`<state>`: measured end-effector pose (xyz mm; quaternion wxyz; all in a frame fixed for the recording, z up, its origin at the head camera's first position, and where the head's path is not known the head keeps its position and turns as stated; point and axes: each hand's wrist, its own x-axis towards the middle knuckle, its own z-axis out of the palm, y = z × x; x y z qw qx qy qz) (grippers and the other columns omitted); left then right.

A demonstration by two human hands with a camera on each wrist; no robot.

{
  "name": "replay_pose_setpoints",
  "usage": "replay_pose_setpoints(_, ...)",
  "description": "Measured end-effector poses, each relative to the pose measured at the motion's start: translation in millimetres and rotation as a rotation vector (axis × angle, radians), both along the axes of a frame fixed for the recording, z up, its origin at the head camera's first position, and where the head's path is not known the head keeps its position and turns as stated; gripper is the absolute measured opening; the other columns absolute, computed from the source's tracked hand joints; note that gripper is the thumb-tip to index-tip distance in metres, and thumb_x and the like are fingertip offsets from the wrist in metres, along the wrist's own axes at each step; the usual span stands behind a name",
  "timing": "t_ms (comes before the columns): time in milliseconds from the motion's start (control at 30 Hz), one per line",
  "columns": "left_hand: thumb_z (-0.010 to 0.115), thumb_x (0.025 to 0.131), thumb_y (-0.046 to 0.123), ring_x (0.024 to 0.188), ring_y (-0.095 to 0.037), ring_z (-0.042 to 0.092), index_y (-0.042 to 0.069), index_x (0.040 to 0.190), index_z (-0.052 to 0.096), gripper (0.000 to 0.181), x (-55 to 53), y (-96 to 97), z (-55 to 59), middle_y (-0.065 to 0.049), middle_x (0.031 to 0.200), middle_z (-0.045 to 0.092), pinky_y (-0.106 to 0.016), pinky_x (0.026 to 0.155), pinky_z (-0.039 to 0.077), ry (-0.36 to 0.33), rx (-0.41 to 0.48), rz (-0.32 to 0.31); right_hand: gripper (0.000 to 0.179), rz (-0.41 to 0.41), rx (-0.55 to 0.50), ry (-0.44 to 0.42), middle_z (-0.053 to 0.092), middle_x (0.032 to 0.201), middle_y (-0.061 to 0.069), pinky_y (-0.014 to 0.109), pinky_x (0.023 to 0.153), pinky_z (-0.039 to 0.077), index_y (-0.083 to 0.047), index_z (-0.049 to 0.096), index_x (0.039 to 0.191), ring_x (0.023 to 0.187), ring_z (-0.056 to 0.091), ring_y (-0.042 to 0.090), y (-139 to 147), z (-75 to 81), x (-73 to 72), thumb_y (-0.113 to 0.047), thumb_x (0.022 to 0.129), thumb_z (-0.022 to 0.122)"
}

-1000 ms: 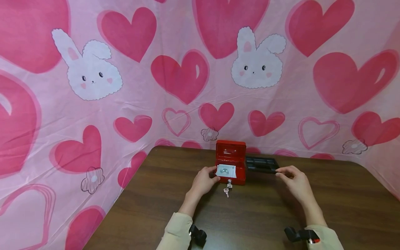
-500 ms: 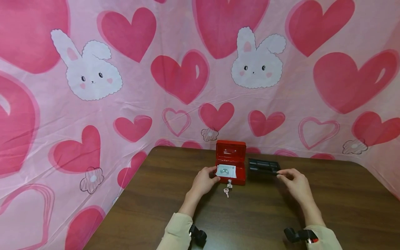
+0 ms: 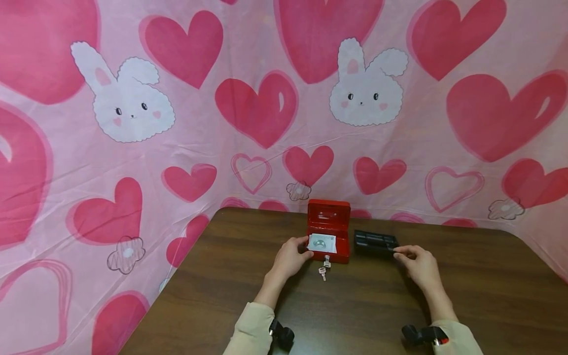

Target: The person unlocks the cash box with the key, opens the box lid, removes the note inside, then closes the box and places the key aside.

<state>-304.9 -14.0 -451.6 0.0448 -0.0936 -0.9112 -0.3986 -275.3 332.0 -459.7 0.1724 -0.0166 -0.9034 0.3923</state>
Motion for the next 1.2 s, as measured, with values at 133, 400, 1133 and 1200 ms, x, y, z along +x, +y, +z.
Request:
replay_pose_setpoints(133, 0.074, 0.089, 0.026, 0.115, -0.028, 0.061, 0.013, 0.136, 0.062, 0.050, 0.5, 0.0, 0.2, -0.011, 0.126, 0.065, -0.052, 0.098, 0.050, -0.011, 0.005, 0.001, 0.020, -0.013, 0.038, -0.032, 0.069, 0.088, 0.015, 0.024, 0.052, 0.046, -0.001, 0.074, 0.106, 0.058, 0.055, 0.005, 1.2, -2.2, -1.3, -0.015, 0.093, 0.070)
replay_pose_setpoints(400, 0.074, 0.089, 0.026, 0.115, -0.028, 0.061, 0.015, 0.136, 0.062, 0.050, 1.8, 1.0, -1.4, -0.010, 0.127, 0.065, -0.051, 0.098, 0.050, -0.001, -0.003, 0.010, 0.020, -0.022, 0.115, 0.006, 0.069, 0.107, 0.028, 0.042, 0.073, 0.052, 0.000, 0.075, 0.106, 0.086, 0.068, 0.037, 2.9, -4.6, -2.8, -0.013, 0.092, 0.068)
replay_pose_setpoints(1133, 0.074, 0.089, 0.026, 0.112, -0.026, 0.061, 0.014, 0.137, 0.061, 0.050, 5.9, -1.0, -3.3, -0.010, 0.125, 0.065, -0.051, 0.097, 0.051, 0.005, 0.005, 0.001, 0.037, -0.040, 0.116, -0.111, 0.060, 0.131, 0.030, 0.063, 0.086, 0.047, -0.003, 0.069, 0.121, 0.117, 0.054, 0.052, -2.5, -1.7, 0.5, -0.032, 0.100, 0.058)
replay_pose_setpoints(1200, 0.074, 0.089, 0.026, 0.112, -0.027, 0.061, 0.014, 0.137, 0.061, 0.051, 5.8, -1.2, -3.6, -0.010, 0.125, 0.065, -0.051, 0.098, 0.050, 0.004, 0.003, 0.002, 0.039, -0.034, 0.105, -0.095, 0.060, 0.130, 0.029, 0.062, 0.087, 0.046, -0.003, 0.068, 0.122, 0.116, 0.056, 0.050, -2.7, -1.8, 1.2, -0.033, 0.100, 0.057)
